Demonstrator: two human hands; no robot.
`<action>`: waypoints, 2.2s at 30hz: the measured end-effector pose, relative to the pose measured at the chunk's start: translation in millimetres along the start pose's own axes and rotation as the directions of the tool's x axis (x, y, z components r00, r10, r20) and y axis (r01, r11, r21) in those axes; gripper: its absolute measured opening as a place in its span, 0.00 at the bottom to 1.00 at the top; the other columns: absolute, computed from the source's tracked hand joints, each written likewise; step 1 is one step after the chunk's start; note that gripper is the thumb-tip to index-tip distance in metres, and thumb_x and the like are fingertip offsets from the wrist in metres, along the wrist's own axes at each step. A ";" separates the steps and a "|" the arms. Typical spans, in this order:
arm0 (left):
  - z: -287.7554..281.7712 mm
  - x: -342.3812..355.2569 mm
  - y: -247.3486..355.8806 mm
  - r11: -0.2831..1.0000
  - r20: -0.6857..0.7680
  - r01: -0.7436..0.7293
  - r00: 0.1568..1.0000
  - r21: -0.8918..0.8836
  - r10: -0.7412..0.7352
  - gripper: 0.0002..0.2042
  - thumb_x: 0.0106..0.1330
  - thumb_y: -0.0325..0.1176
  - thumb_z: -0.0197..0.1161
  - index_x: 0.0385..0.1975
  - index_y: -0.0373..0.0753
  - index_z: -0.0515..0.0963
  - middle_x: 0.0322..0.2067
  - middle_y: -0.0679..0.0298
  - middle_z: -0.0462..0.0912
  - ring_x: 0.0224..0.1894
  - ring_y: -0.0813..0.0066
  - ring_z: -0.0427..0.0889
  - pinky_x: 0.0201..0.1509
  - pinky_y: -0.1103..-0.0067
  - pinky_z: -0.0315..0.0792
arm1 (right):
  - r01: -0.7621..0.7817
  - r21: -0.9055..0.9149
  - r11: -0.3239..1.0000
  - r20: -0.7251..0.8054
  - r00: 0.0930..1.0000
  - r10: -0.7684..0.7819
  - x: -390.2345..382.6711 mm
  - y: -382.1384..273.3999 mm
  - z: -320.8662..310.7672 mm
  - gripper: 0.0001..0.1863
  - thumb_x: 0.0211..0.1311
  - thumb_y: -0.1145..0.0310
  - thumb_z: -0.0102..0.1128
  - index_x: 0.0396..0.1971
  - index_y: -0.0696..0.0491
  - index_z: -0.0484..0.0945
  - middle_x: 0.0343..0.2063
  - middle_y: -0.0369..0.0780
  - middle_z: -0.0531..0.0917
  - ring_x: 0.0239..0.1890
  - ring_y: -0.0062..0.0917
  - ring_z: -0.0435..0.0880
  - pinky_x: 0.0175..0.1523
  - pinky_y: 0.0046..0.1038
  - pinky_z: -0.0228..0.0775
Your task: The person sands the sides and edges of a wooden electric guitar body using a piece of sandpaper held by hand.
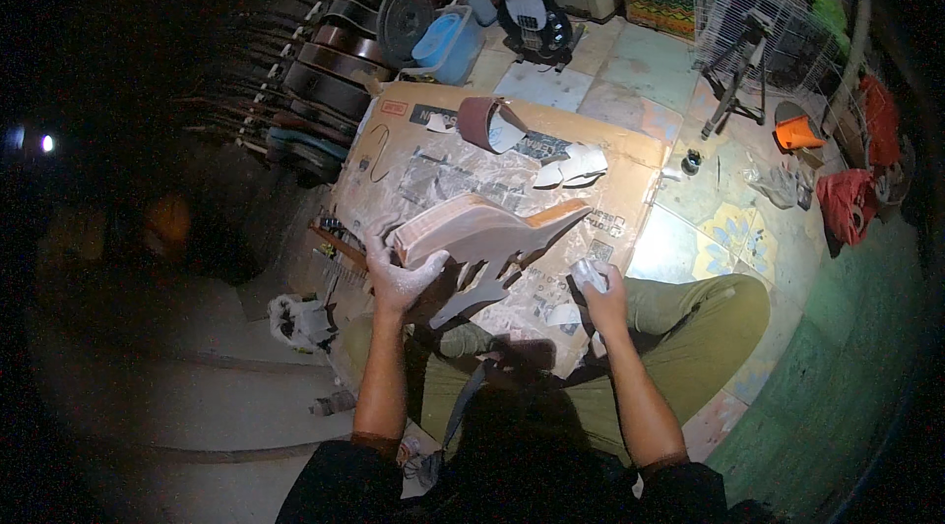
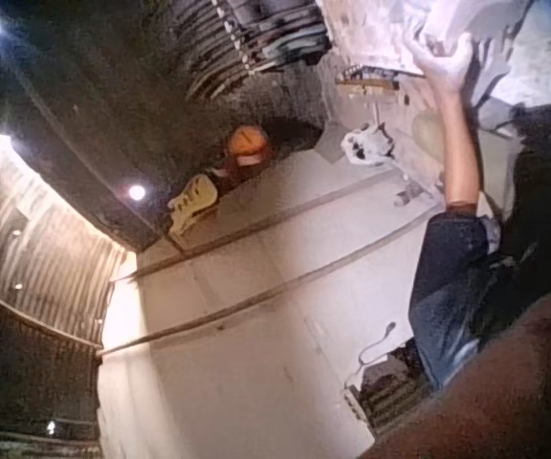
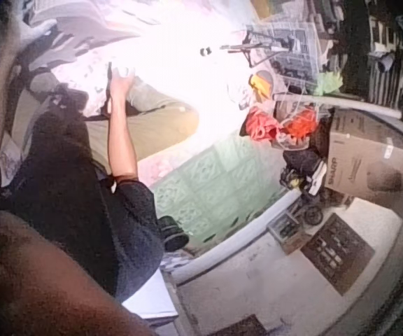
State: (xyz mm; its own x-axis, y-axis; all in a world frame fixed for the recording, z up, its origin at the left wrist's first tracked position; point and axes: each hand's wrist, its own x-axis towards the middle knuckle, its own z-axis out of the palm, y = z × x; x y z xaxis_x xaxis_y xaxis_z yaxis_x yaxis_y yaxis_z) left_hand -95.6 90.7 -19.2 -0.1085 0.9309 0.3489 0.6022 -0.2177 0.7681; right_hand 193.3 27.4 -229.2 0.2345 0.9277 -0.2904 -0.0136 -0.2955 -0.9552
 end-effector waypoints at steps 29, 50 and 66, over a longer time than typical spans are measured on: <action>-15.0 -12.7 42.2 0.991 0.444 -0.065 0.896 0.117 0.007 0.31 0.43 0.42 0.81 0.47 0.34 0.81 0.40 0.53 0.86 0.41 0.59 0.88 0.48 0.72 0.79 | 0.147 -0.012 0.989 -0.209 0.967 -0.146 0.6 -36.5 -7.1 0.25 0.59 0.75 0.61 0.59 0.59 0.73 0.53 0.46 0.81 0.57 0.32 0.78 0.64 0.31 0.66; 4.0 -41.8 44.4 0.967 0.333 -0.231 0.908 -0.110 0.255 0.16 0.47 0.30 0.78 0.36 0.33 0.83 0.35 0.53 0.87 0.34 0.58 0.89 0.40 0.71 0.82 | 0.276 -0.493 0.825 -0.075 0.932 -0.356 28.6 -37.5 9.7 0.22 0.60 0.72 0.66 0.54 0.62 0.76 0.47 0.52 0.83 0.53 0.42 0.83 0.60 0.35 0.72; 14.1 -89.4 65.3 0.917 0.449 -0.378 0.802 -0.128 0.393 0.11 0.53 0.33 0.74 0.34 0.39 0.82 0.45 0.51 0.86 0.48 0.55 0.87 0.49 0.68 0.81 | 0.250 -0.470 0.847 0.077 0.967 -0.243 46.9 -39.5 -17.8 0.22 0.61 0.73 0.67 0.55 0.58 0.76 0.47 0.48 0.84 0.48 0.32 0.84 0.55 0.30 0.74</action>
State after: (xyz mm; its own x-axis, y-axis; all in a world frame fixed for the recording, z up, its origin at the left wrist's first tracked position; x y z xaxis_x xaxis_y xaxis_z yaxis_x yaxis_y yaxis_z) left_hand -35.4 -2.6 -7.9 0.5047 0.7930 0.3412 0.4921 -0.5890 0.6410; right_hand 222.1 78.6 -204.1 0.1551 0.9865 -0.0530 0.5039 -0.1251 -0.8547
